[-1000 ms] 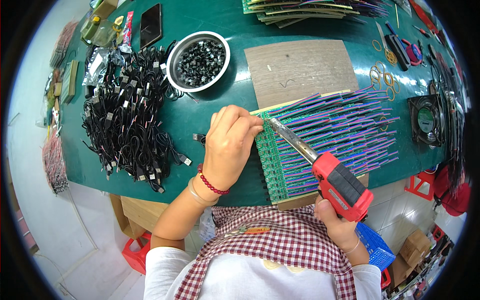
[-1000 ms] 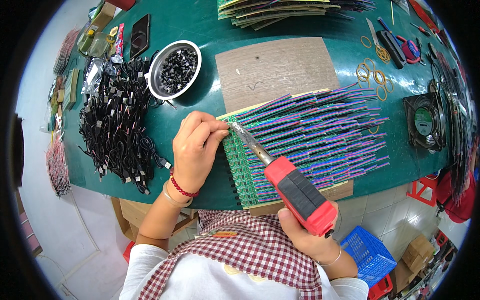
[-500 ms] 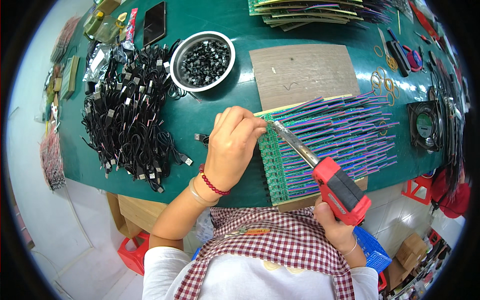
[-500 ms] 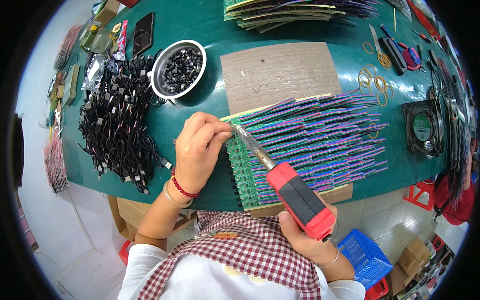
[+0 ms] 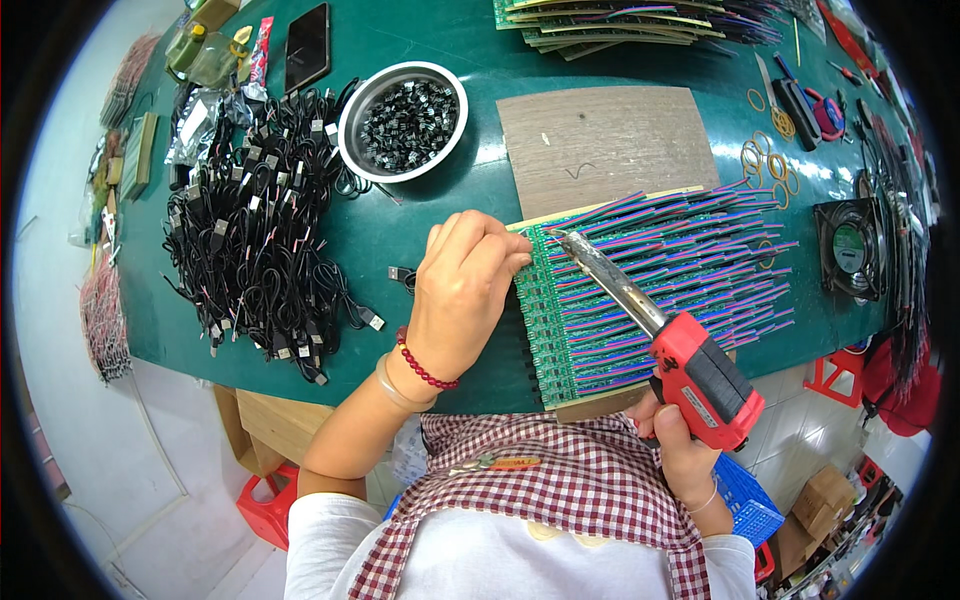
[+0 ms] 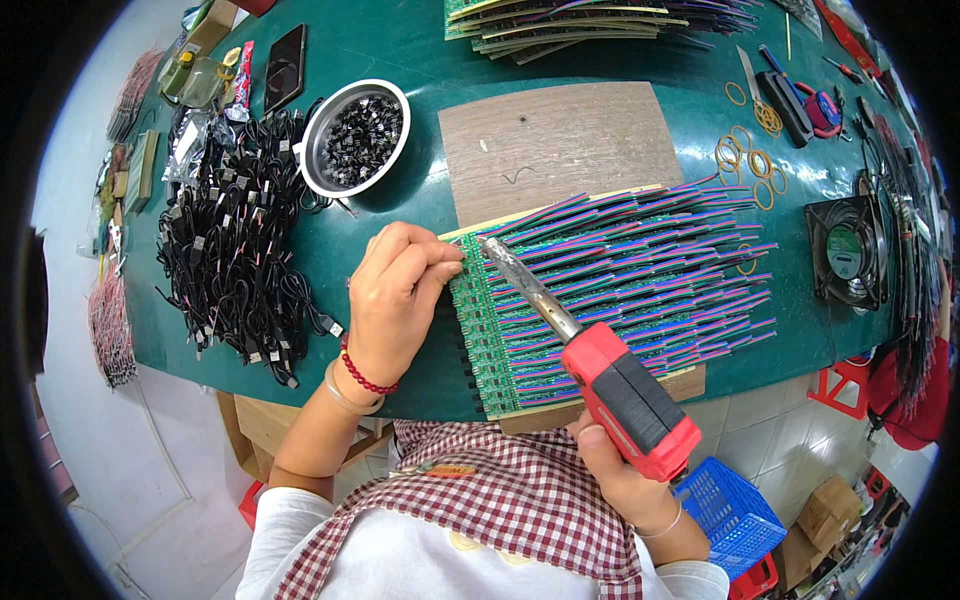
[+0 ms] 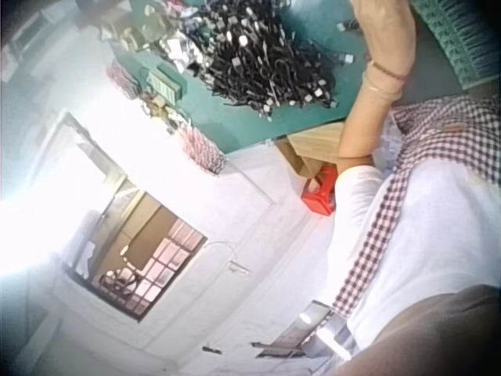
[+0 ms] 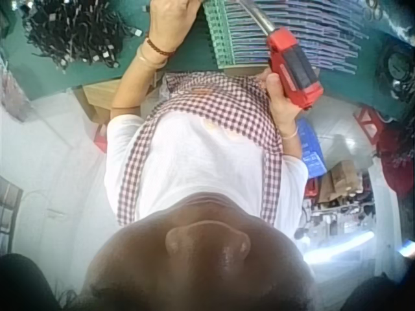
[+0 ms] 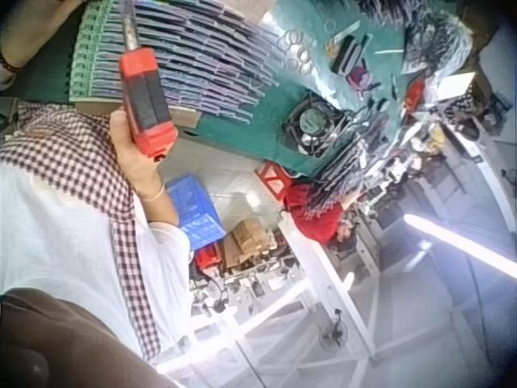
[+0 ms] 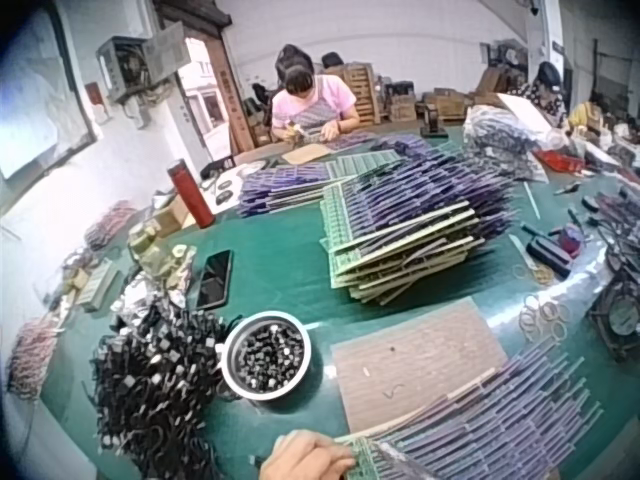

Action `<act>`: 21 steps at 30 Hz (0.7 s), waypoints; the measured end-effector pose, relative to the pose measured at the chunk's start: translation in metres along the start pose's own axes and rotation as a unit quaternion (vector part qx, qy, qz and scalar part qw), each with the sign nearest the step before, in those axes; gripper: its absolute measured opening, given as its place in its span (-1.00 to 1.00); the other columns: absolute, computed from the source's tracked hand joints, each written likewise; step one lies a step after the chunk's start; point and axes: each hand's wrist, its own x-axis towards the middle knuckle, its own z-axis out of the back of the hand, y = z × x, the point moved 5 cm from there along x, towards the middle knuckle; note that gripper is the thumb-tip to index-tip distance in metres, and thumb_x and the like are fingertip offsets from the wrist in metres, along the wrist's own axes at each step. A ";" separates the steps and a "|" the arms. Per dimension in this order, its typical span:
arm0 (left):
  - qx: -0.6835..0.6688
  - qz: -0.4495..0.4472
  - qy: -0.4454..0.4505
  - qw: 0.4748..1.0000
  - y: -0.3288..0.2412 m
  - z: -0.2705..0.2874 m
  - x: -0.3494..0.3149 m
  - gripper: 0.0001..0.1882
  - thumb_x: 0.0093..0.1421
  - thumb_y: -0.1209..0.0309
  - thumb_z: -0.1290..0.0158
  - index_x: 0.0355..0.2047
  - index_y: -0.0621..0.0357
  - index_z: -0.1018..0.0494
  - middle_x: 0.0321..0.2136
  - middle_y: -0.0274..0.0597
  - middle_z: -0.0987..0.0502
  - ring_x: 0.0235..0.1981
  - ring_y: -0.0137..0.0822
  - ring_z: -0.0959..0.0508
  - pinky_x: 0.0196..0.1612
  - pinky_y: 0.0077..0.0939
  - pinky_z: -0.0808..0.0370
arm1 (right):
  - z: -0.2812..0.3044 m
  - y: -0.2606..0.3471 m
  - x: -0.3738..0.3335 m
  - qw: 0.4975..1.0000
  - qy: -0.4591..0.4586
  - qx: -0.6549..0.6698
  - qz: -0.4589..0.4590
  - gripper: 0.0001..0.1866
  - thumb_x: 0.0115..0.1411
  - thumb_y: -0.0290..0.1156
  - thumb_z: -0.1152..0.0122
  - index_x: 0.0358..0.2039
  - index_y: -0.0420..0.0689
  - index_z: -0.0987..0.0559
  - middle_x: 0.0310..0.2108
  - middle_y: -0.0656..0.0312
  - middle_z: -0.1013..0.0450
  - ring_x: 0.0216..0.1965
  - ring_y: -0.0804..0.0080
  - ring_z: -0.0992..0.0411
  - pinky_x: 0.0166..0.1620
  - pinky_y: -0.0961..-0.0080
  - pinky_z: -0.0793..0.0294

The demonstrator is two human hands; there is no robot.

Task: The person glues wires onto a circuit board using a hot glue gun.

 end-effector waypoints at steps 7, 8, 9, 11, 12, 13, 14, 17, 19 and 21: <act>0.006 -0.011 0.020 1.000 -0.002 0.002 0.003 -0.88 -0.13 0.62 -0.13 -0.52 0.23 -0.45 -0.53 -0.20 -0.40 -0.47 -0.23 -0.43 -0.41 -0.46 -0.37 | 0.007 -0.012 -0.009 1.000 -0.004 -0.002 -0.013 -0.71 0.06 -0.46 -0.14 -0.19 -0.27 -0.44 -0.50 0.24 -0.41 -0.49 0.53 -0.38 -0.41 0.54 -0.41; 0.006 -0.011 0.020 1.000 -0.001 0.002 0.004 -0.88 -0.13 0.62 -0.13 -0.52 0.23 -0.45 -0.53 -0.20 -0.40 -0.47 -0.23 -0.43 -0.41 -0.46 -0.37 | 0.008 -0.015 -0.010 1.000 -0.004 -0.003 -0.013 -0.71 0.06 -0.46 -0.14 -0.19 -0.27 -0.44 -0.50 0.24 -0.41 -0.49 0.53 -0.38 -0.41 0.54 -0.41; -0.012 -0.011 0.037 0.999 0.000 0.002 0.006 -0.87 -0.12 0.62 -0.13 -0.51 0.24 -0.45 -0.53 -0.18 -0.40 -0.48 -0.22 -0.44 -0.42 -0.45 -0.38 | 0.009 -0.016 -0.010 1.000 -0.003 -0.025 0.002 -0.70 0.06 -0.48 -0.13 -0.17 -0.27 -0.43 -0.49 0.23 -0.41 -0.50 0.53 -0.38 -0.43 0.54 -0.41; -0.026 -0.010 0.053 0.998 0.000 0.004 0.008 -0.87 -0.12 0.62 -0.13 -0.49 0.25 -0.44 -0.52 -0.17 -0.40 -0.48 -0.20 -0.45 -0.43 -0.44 -0.39 | 0.010 -0.014 -0.011 0.999 0.003 -0.046 0.019 -0.70 0.05 -0.50 -0.12 -0.16 -0.27 -0.42 -0.49 0.22 -0.41 -0.51 0.53 -0.38 -0.44 0.54 -0.41; -0.037 -0.008 0.079 0.996 0.000 0.003 0.008 -0.86 -0.10 0.61 -0.10 -0.48 0.25 -0.40 -0.51 -0.15 -0.36 -0.45 -0.16 -0.43 -0.39 -0.37 -0.38 | 0.009 -0.014 -0.011 0.999 0.003 -0.030 0.016 -0.69 0.06 -0.51 -0.10 -0.14 -0.28 -0.41 -0.50 0.22 -0.41 -0.52 0.53 -0.37 -0.45 0.55 -0.41; -0.048 -0.005 0.105 0.993 0.001 0.001 0.007 -0.85 -0.08 0.59 -0.08 -0.46 0.24 -0.36 -0.51 -0.13 -0.32 -0.43 -0.12 -0.40 -0.36 -0.31 -0.37 | 0.008 -0.014 -0.010 1.000 0.004 -0.014 0.013 -0.68 0.06 -0.52 -0.08 -0.13 -0.29 -0.39 -0.51 0.21 -0.41 -0.52 0.53 -0.37 -0.46 0.55 -0.41; -0.047 -0.004 0.104 0.993 0.002 0.002 0.008 -0.85 -0.08 0.59 -0.08 -0.46 0.24 -0.36 -0.51 -0.13 -0.32 -0.43 -0.12 -0.40 -0.36 -0.31 -0.37 | 0.005 -0.013 -0.010 1.000 0.005 -0.014 0.013 -0.68 0.06 -0.52 -0.08 -0.13 -0.29 -0.39 -0.51 0.21 -0.41 -0.52 0.53 -0.37 -0.46 0.55 -0.41; -0.038 -0.007 0.121 0.992 0.001 0.004 0.013 -0.84 -0.09 0.62 -0.10 -0.46 0.27 -0.39 -0.51 -0.13 -0.38 -0.47 -0.15 -0.45 -0.42 -0.40 -0.40 | 0.000 -0.011 -0.009 0.999 -0.014 -0.022 0.022 -0.67 0.16 -0.31 0.00 -0.16 -0.29 -0.32 -0.65 0.17 -0.32 -0.68 0.54 -0.25 -0.56 0.57 -0.33; -0.018 -0.008 0.130 0.991 -0.002 0.005 0.015 -0.87 -0.08 0.62 -0.08 -0.48 0.27 -0.37 -0.51 -0.12 -0.37 -0.45 -0.14 -0.45 -0.41 -0.40 -0.39 | 0.001 -0.012 -0.010 0.999 -0.012 -0.015 0.025 -0.67 0.16 -0.32 0.00 -0.15 -0.27 -0.32 -0.64 0.17 -0.31 -0.68 0.54 -0.24 -0.56 0.56 -0.33; -0.007 -0.015 0.136 0.991 0.000 0.006 0.016 -0.89 -0.05 0.60 -0.07 -0.48 0.26 -0.36 -0.51 -0.12 -0.37 -0.45 -0.13 -0.44 -0.41 -0.37 -0.38 | 0.000 -0.012 -0.010 0.999 -0.013 -0.016 0.029 -0.68 0.16 -0.33 0.00 -0.15 -0.27 -0.32 -0.65 0.17 -0.31 -0.68 0.54 -0.24 -0.56 0.56 -0.34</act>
